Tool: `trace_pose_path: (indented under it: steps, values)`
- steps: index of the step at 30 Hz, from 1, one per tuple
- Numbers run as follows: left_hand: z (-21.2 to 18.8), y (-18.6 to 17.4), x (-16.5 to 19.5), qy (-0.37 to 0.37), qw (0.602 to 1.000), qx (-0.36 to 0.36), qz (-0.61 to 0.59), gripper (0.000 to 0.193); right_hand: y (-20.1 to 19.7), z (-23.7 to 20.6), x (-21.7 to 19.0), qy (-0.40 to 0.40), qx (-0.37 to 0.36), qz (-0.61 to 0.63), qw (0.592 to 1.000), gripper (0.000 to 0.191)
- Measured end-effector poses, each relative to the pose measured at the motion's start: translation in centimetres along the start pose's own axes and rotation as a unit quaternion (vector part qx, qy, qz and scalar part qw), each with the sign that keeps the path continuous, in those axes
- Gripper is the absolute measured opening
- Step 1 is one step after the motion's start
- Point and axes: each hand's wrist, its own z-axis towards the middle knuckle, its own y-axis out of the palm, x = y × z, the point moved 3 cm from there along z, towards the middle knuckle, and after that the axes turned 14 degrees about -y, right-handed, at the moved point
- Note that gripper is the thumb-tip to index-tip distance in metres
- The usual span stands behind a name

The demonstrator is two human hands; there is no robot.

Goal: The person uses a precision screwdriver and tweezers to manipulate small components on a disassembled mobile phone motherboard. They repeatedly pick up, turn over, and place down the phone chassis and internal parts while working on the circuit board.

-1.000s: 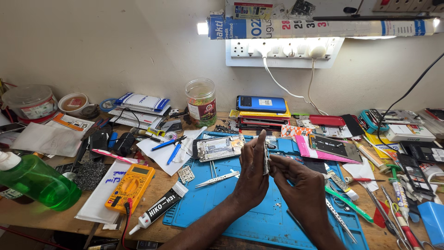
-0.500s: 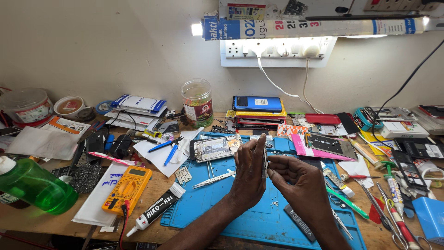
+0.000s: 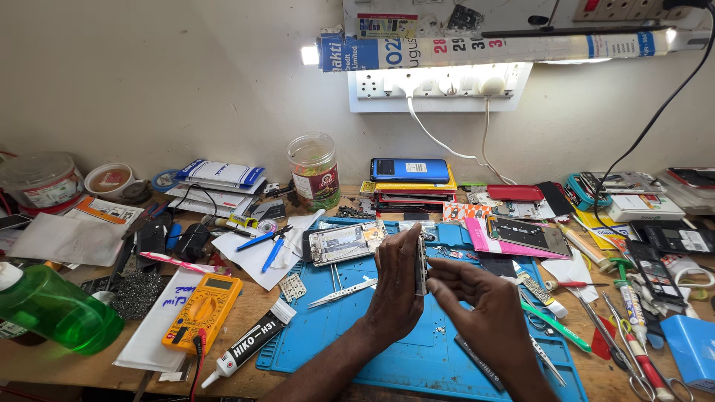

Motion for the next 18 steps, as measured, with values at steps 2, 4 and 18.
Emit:
trace_pose_path:
  steps: [2, 4, 18]
  values:
    - [-0.1, 0.1, 0.0, 0.003, 1.0, 0.008, 0.016, 0.08, -0.3, 0.7, 0.4, 0.004, 0.009, 0.033, 0.999, 0.034]
    - [-0.2, 0.4, 0.1, 0.006, 1.0, 0.005, 0.023, 0.078, -0.5, 1.1, 0.8, 0.013, 0.012, 0.054, 0.998, 0.032]
    - [-0.3, 1.0, -0.2, 0.048, 0.995, -0.006, 0.088, 0.087, -1.7, 2.2, 3.4, 0.065, -0.05, 0.132, 0.988, 0.037]
